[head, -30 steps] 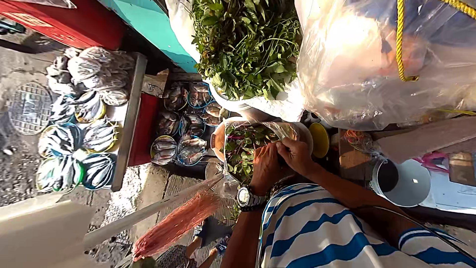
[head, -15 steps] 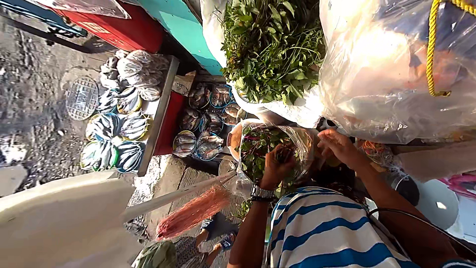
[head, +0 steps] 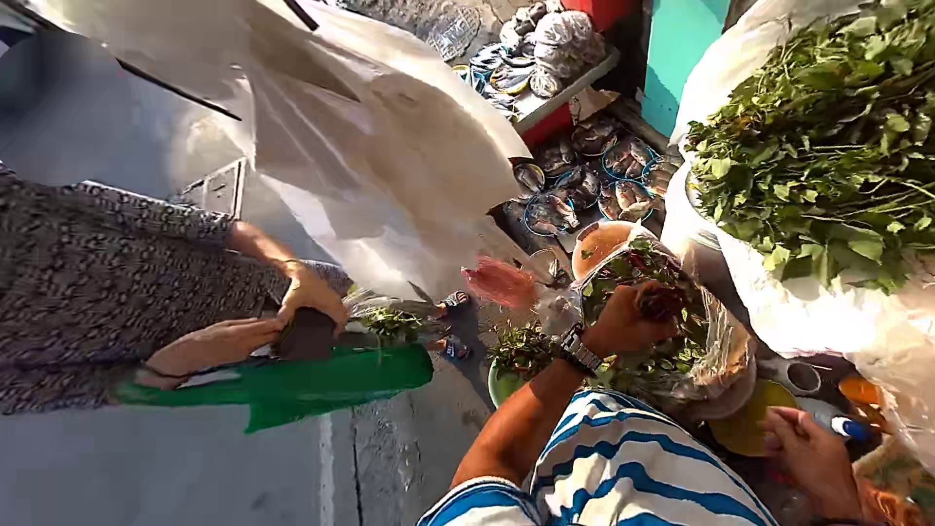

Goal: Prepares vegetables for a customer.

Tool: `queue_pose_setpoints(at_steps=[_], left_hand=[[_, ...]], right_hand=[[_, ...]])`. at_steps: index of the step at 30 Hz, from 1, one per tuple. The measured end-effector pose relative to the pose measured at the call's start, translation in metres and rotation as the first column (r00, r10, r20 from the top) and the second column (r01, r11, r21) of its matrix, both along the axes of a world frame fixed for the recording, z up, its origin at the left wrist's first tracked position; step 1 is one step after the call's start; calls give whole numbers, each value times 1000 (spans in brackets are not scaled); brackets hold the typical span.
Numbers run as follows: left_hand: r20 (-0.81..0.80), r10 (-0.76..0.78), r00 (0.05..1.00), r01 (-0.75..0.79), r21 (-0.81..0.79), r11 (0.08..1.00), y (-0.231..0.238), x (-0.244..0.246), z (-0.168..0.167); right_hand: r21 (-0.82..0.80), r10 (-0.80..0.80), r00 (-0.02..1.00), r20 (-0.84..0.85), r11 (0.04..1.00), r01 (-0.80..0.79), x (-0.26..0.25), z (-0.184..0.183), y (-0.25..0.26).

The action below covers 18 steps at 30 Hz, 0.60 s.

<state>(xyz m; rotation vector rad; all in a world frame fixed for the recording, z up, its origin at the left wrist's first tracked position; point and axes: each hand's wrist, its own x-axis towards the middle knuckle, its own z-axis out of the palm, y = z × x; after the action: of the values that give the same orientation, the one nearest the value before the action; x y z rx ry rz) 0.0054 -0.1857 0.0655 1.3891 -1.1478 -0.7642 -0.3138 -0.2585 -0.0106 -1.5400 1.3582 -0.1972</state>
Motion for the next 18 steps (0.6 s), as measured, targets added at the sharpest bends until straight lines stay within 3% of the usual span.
queue_pose_setpoints(at_steps=[5, 8, 12, 15, 18], left_hand=[[127, 200, 972, -199, -20, 980, 54, 1, 16], [6, 342, 940, -341, -56, 938, 97, 1, 32], [-211, 504, 837, -544, -227, 808, 150, -7, 39], [-160, 603, 781, -617, -346, 707, 187, -12, 34], [-31, 747, 664, -705, -357, 613, 214, -19, 31]], right_hand=[[-154, 346, 938, -16, 926, -344, 67, 8, -36], [-201, 497, 864, 76, 857, -475, 115, 22, -39], [-334, 718, 679, 152, 684, -648, 176, 34, -23], [-405, 833, 526, 170, 546, -734, 215, 39, 1], [-394, 889, 413, 199, 459, -796, 242, 46, 23]])
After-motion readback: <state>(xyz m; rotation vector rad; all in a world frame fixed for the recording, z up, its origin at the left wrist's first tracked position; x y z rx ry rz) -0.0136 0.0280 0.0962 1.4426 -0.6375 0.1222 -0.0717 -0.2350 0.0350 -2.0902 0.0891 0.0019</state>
